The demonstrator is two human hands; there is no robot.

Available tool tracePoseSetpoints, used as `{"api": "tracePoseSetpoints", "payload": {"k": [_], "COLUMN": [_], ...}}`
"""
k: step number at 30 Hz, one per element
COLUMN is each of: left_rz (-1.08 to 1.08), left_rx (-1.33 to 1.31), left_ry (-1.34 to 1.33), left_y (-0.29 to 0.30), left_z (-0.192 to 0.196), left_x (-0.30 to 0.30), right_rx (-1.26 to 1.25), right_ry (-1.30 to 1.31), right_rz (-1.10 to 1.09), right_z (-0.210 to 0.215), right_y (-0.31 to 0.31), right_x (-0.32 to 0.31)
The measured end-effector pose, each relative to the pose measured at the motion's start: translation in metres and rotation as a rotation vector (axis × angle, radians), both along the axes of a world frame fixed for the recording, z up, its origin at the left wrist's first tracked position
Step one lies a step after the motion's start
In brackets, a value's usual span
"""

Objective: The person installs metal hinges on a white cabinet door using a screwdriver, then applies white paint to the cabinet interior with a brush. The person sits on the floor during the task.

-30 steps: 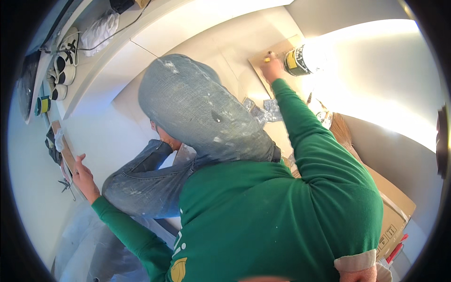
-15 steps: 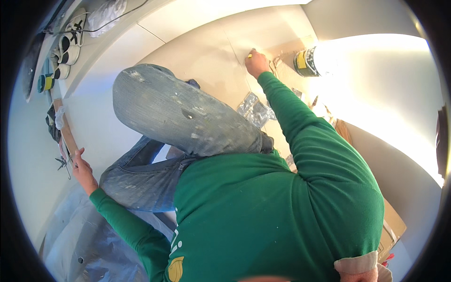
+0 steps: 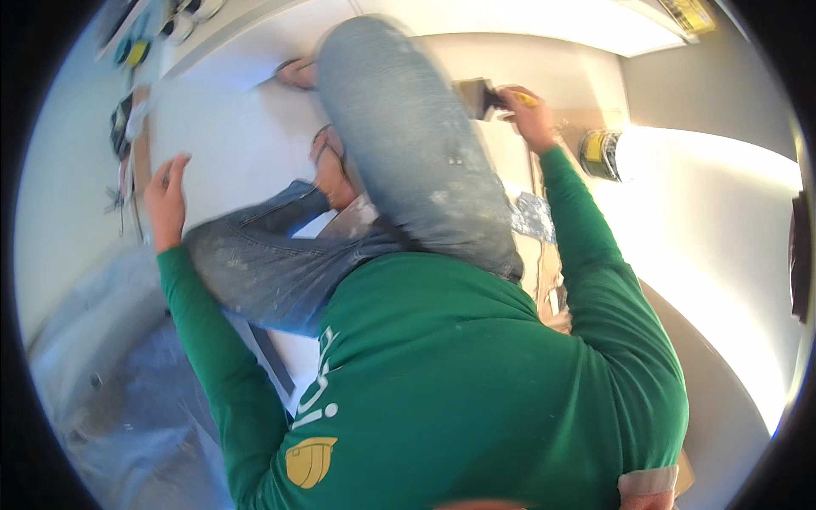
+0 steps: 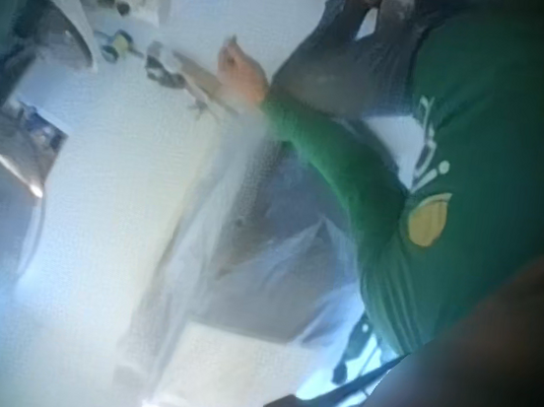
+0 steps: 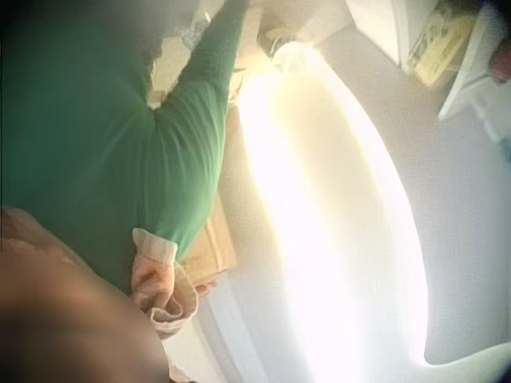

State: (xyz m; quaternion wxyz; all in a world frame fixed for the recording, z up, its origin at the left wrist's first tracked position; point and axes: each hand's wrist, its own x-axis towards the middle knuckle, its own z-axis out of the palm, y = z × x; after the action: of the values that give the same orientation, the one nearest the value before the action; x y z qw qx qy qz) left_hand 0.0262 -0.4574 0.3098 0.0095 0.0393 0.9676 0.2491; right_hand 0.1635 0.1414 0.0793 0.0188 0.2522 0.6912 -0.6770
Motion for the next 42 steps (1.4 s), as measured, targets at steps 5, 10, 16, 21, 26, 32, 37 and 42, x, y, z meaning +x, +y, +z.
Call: {"api": "tracePoseSetpoints", "payload": {"k": [5, 10, 16, 21, 26, 32, 37, 42], "left_rz": [-0.009, -0.237, -0.586, -0.640, -0.392, -0.551, -0.744, -1.009], "left_rx": [0.031, 0.091, -0.166, -0.339, -0.191, -0.525, -0.420, -0.425], "left_ry": [0.044, 0.096, 0.007, -0.253, -0.431, -0.625, -0.533, -0.585], "left_y": [0.031, 0.084, 0.165, 0.235, 0.256, 0.251, 0.261, 0.233], "left_z": [0.009, 0.005, -0.086, -0.220, -0.346, -0.366, -0.341, -0.387], "left_x": [0.002, -0.005, -0.034, -0.061, -0.012, -0.014, -0.037, 0.024], "right_rx": [0.571, 0.681, 0.671, 0.649, 0.634, 0.647, 0.502, 0.502], "right_ry": [-0.064, -0.024, -0.059, -0.142, -0.273, -0.260, -0.253, -0.398], "right_rz": [-0.006, 0.045, 0.042, -0.016, -0.137, -0.199, -0.201, -0.038], "right_z": [0.044, 0.045, 0.032, 0.031, 0.045, 0.023, 0.013, 0.008], "right_y": [0.001, -0.030, -0.033, -0.017, -0.010, -0.025, -0.006, -0.005], "right_x": [0.046, 0.062, 0.082, 0.107, 0.155, 0.173, 0.131, 0.135]}}
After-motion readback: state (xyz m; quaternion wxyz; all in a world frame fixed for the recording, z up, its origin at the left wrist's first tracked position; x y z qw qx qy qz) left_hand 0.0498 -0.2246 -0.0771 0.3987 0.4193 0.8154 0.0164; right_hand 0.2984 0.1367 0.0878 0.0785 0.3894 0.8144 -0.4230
